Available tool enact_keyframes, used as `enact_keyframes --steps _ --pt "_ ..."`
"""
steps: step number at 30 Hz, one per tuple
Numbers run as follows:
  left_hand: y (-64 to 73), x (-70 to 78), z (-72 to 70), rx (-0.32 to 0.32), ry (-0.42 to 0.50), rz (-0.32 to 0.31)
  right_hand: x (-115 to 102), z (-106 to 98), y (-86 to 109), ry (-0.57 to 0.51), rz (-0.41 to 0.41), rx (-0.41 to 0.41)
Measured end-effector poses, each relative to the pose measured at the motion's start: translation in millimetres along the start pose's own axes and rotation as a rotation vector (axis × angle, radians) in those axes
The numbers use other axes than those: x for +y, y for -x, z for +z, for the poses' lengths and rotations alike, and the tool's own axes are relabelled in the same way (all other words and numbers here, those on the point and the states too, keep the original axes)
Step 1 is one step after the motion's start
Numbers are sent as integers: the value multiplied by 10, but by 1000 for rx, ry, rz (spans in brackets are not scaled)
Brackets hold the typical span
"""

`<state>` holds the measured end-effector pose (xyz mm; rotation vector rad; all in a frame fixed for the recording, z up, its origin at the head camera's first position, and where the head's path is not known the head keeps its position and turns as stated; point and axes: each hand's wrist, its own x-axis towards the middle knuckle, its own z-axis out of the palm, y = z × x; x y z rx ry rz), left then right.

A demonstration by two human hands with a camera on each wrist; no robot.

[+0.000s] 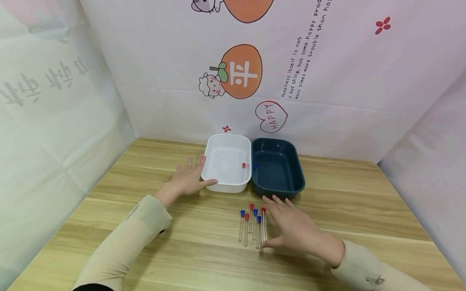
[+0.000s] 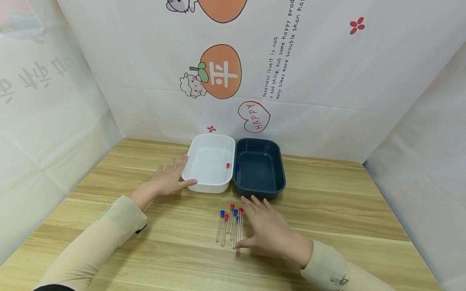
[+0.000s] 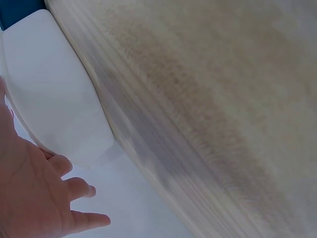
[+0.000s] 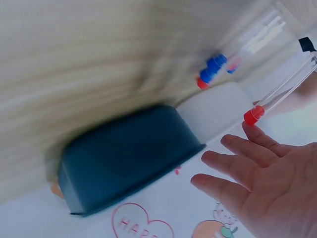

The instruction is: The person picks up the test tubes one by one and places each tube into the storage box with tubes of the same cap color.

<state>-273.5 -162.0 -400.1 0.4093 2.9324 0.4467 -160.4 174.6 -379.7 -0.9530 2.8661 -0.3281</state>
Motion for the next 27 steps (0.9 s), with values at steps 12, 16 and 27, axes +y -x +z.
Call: enact_keyframes --steps 12,16,27 --pt "-3 -12 -1 2 -6 6 -136 -216 -13 40 -121 68" --pt "0 -18 -12 6 -5 4 -194 -323 -64 59 -138 93" --pt "27 9 -19 5 -11 2 -214 -538 -216 49 -145 172"
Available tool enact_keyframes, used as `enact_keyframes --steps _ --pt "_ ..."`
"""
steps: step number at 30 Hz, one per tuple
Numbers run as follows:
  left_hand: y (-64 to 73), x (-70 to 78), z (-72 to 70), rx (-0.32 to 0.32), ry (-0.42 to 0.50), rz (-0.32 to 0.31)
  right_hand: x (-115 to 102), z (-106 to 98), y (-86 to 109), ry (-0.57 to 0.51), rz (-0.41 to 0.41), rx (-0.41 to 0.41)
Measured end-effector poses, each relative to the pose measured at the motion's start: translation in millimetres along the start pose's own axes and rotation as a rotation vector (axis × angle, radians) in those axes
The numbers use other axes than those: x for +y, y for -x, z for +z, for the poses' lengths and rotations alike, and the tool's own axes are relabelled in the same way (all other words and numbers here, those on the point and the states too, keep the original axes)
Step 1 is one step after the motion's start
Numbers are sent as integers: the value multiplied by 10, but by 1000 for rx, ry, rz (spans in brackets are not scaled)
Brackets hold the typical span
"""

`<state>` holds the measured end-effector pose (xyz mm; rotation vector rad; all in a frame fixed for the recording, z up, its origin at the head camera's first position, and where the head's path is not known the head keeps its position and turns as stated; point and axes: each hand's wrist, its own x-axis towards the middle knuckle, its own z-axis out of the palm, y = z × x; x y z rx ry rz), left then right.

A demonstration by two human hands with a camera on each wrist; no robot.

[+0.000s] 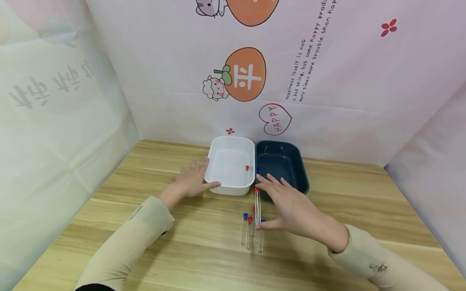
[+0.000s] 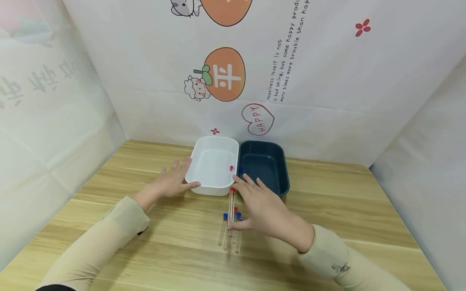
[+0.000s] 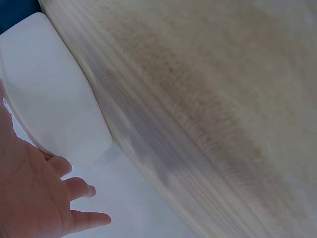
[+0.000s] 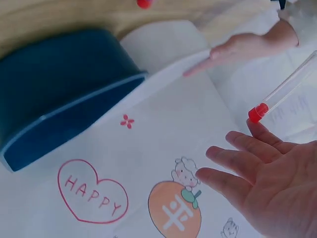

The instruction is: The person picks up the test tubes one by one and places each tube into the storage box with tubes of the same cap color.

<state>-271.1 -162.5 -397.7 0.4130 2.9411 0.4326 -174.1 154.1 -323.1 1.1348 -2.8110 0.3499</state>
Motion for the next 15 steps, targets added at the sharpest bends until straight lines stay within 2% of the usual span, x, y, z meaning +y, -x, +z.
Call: enact_keyframes --steps 7,15 --pt "35 -42 26 7 12 -11 80 14 -205 -13 -26 43" --pt "-13 -58 31 25 5 10 227 74 -418 -47 29 17"
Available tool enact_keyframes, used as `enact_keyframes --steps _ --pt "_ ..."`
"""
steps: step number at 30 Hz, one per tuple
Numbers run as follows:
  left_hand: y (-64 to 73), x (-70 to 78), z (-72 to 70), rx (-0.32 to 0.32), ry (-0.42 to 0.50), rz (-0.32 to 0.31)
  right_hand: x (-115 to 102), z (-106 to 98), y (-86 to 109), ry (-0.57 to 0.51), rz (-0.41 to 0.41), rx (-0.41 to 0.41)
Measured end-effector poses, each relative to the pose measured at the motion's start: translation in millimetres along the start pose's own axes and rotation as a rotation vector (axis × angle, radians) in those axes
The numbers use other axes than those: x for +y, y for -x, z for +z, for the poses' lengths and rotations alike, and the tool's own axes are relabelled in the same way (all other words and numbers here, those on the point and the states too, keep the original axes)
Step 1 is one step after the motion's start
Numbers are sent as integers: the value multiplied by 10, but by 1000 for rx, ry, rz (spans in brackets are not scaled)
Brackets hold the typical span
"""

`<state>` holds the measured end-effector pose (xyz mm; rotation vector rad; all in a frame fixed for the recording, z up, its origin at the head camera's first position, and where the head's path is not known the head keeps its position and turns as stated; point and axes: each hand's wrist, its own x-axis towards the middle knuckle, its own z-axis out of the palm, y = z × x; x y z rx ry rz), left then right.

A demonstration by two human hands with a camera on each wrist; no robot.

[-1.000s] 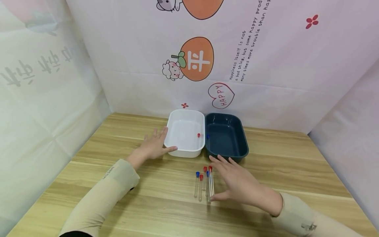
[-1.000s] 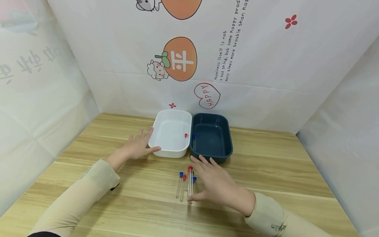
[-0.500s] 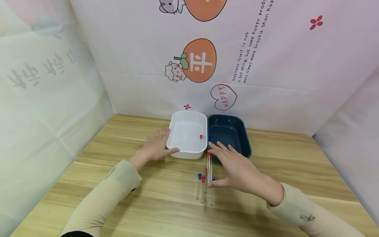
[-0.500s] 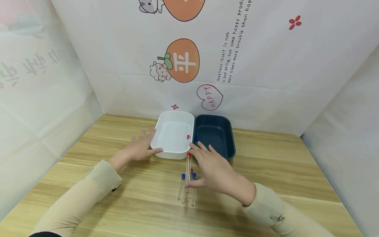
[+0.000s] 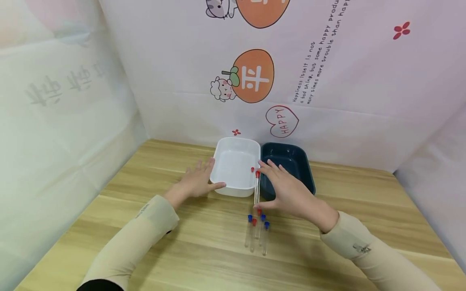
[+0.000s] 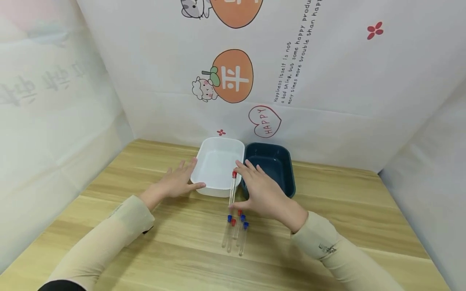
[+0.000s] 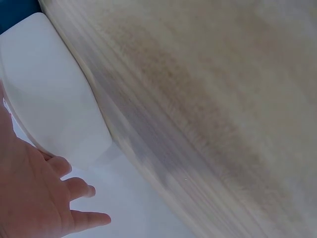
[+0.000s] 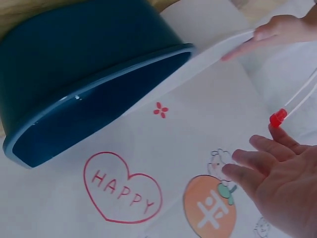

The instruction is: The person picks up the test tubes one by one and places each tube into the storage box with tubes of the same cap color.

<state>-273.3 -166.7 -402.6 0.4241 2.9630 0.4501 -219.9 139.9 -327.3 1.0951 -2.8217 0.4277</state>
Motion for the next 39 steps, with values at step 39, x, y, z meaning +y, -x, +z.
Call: enact_keyframes --steps 39 --pt "-25 10 8 -19 7 -12 283 419 -909 -112 222 -139"
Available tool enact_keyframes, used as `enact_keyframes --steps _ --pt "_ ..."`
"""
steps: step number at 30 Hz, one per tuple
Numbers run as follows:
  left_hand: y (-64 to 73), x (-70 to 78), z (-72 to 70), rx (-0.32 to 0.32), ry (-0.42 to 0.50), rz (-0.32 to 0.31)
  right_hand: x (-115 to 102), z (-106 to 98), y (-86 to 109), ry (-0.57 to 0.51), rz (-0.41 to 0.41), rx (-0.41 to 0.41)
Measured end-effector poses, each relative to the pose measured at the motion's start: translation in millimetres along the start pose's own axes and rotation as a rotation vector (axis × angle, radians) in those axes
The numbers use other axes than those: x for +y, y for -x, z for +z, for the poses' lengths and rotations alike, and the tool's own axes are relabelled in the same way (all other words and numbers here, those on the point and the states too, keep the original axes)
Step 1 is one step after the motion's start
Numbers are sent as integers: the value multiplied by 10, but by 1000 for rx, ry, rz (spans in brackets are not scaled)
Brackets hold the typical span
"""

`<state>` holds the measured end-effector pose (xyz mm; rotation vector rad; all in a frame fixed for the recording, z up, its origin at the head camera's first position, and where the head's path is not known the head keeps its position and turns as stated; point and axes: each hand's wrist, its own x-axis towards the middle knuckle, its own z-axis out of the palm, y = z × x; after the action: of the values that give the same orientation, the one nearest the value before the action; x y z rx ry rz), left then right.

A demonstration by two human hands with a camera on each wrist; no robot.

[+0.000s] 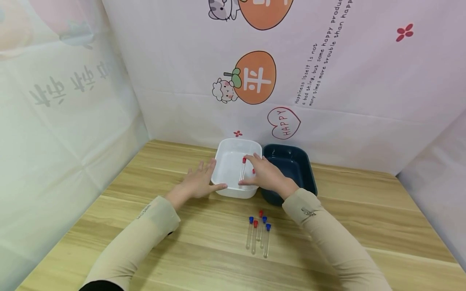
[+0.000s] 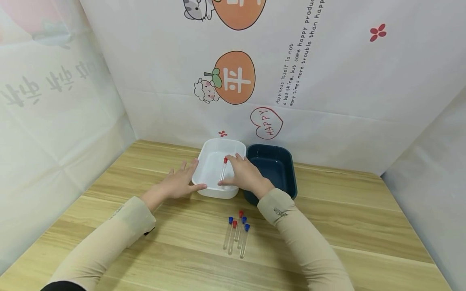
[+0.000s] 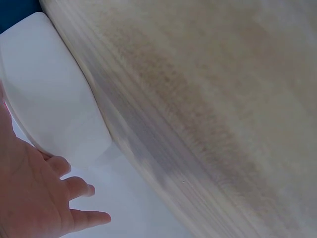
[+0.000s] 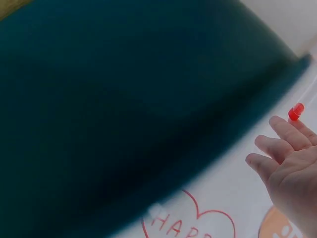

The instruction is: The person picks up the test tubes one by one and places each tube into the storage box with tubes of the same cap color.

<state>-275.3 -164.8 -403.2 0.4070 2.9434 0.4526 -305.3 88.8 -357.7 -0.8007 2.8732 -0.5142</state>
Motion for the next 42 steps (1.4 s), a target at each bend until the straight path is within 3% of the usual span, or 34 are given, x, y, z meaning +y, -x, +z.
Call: enact_keyframes --steps 14,21,25,42 --pt "-7 -12 -1 0 -4 3 72 113 -244 91 44 -54" --pt "-3 -13 6 -1 14 -2 55 167 -370 180 -11 -60" --pt "-3 -15 15 8 13 -3 20 218 -440 226 -2 -96" --pt "22 -16 -1 5 25 1 -13 259 -471 346 79 -165"
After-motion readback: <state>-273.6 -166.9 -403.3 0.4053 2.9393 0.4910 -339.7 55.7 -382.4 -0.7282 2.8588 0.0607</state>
